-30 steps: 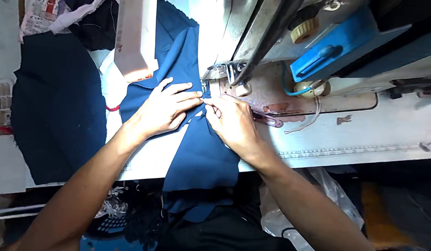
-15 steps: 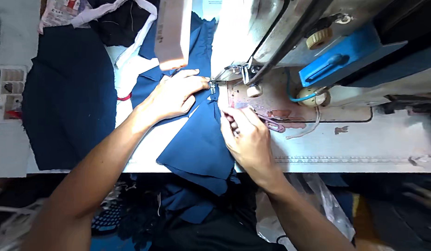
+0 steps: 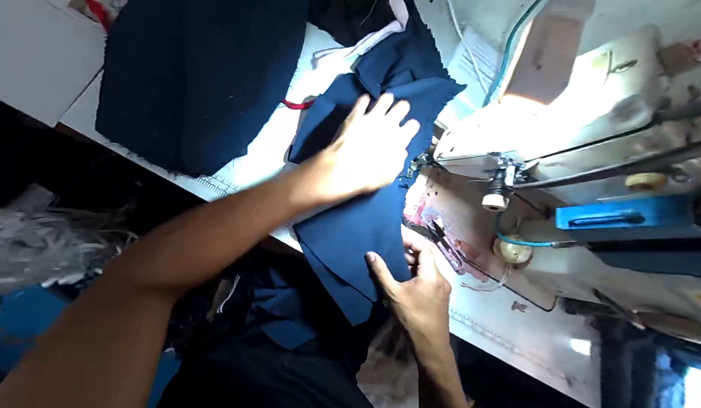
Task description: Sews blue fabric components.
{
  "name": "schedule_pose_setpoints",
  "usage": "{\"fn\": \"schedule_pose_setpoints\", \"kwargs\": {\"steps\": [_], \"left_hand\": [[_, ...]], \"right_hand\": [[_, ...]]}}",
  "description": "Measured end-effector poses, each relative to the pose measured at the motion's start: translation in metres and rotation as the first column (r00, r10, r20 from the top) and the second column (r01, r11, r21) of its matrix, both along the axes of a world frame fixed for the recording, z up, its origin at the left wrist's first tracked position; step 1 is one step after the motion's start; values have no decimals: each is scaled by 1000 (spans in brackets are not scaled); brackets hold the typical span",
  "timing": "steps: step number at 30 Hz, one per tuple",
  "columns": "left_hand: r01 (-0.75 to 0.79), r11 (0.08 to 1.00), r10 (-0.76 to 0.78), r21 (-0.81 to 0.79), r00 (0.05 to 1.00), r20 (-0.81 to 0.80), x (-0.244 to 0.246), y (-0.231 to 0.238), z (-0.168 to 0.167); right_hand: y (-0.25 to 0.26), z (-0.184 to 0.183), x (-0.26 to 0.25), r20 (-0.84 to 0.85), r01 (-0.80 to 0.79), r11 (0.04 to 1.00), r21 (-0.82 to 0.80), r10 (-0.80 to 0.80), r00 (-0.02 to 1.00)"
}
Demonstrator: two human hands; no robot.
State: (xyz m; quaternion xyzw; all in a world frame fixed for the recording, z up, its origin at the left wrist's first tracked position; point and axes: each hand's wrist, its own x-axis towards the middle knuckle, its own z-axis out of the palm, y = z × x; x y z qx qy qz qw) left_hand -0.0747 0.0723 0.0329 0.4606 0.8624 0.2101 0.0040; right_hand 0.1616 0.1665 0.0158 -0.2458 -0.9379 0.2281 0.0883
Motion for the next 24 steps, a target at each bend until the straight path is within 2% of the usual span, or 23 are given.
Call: {"fn": "schedule_pose_setpoints", "kwargs": {"steps": [3, 5, 8, 11, 13, 15, 17, 18, 20, 22, 23, 24], "left_hand": [[-169, 986, 169, -5, 983, 79, 70, -58, -18], [-189, 982, 186, 18, 976, 109, 95, -82, -30], [-231, 957, 188, 175, 954, 231, 108, -92, -25], [-291, 907, 172, 305, 916, 363, 109, -89, -14], [-219, 893, 56, 394, 921, 386, 112, -89, -10], [-85, 860, -127, 503, 919, 373, 118, -87, -8], [-2, 782, -304, 623, 872, 384, 120, -86, -10], [-29, 742, -360, 670, 826, 435, 121, -86, -12], [-205, 717, -354, 667, 717, 601, 112, -87, -10], [-400, 695, -289, 597, 605, 742, 91, -90, -6], [-460, 685, -221, 565, 608, 763, 76, -90, -2], [-494, 696, -100, 521, 652, 751, 58, -90, 3]], "right_hand": [[0, 6, 2, 2, 61, 983, -175, -61, 998], [-1, 7, 1, -128, 18, 946, -324, -63, 990], [-7, 26, -1, -284, -115, 792, -600, -76, 956], [-9, 47, -8, -338, -184, 634, -751, -131, 932], [-14, 57, -15, -336, -175, 561, -809, -197, 921], [-22, 62, -24, -309, -173, 433, -885, -267, 913], [-29, 58, -34, -307, -212, 315, -925, -289, 907], [-31, 55, -37, -320, -238, 285, -928, -288, 903], [-29, 51, -38, -343, -260, 301, -917, -266, 901], [-18, 53, -30, -333, -244, 384, -891, -186, 924], [-6, 55, -23, -331, -251, 461, -851, -100, 938], [8, 56, -15, -298, -241, 593, -768, 2, 954]]}}
